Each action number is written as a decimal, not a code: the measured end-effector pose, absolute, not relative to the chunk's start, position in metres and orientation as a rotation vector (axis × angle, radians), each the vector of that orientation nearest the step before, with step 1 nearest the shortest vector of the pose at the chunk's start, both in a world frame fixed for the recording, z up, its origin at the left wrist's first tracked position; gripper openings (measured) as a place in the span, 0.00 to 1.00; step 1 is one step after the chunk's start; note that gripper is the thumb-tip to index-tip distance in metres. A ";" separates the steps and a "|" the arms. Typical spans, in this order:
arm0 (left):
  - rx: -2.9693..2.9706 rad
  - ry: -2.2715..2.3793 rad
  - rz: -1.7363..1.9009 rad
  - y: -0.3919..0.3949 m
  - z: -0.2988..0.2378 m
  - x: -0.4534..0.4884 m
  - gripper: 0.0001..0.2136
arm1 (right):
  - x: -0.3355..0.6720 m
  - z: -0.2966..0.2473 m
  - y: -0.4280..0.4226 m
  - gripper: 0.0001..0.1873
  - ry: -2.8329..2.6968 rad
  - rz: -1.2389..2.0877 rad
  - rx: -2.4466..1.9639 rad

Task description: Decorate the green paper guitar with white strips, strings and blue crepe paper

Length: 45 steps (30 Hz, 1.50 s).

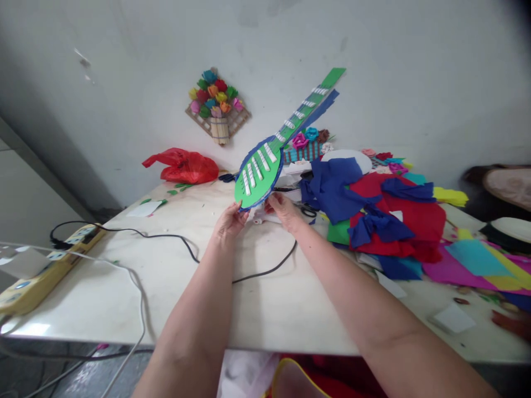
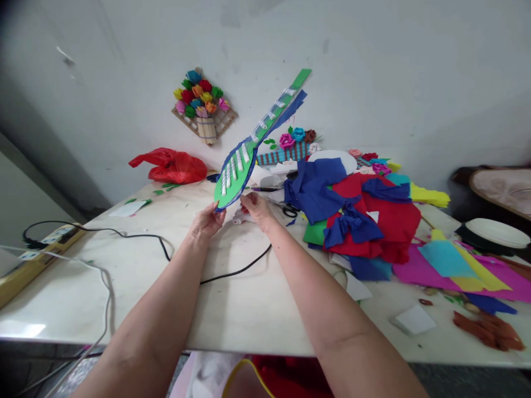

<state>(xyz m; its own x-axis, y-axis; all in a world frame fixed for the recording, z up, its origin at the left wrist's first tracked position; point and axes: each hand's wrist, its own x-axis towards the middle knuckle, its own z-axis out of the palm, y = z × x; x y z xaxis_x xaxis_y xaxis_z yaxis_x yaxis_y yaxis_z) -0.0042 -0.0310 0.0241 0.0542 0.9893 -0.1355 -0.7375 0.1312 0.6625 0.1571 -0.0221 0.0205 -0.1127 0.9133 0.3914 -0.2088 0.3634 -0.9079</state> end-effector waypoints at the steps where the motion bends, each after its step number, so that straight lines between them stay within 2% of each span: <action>1: 0.470 0.654 1.381 -0.032 0.025 -0.003 0.06 | 0.155 0.020 -0.023 0.24 -1.319 1.114 -0.702; 18: 0.439 0.644 1.278 -0.031 0.026 0.004 0.05 | 0.147 0.021 -0.026 0.23 -1.286 1.078 -0.665; 31: 0.480 0.636 1.409 -0.029 0.026 0.004 0.06 | 0.146 0.024 -0.027 0.22 -1.280 0.751 -0.841; 45: 0.622 0.608 1.533 -0.025 0.020 0.005 0.05 | 0.145 0.026 -0.035 0.24 -1.320 0.788 -0.965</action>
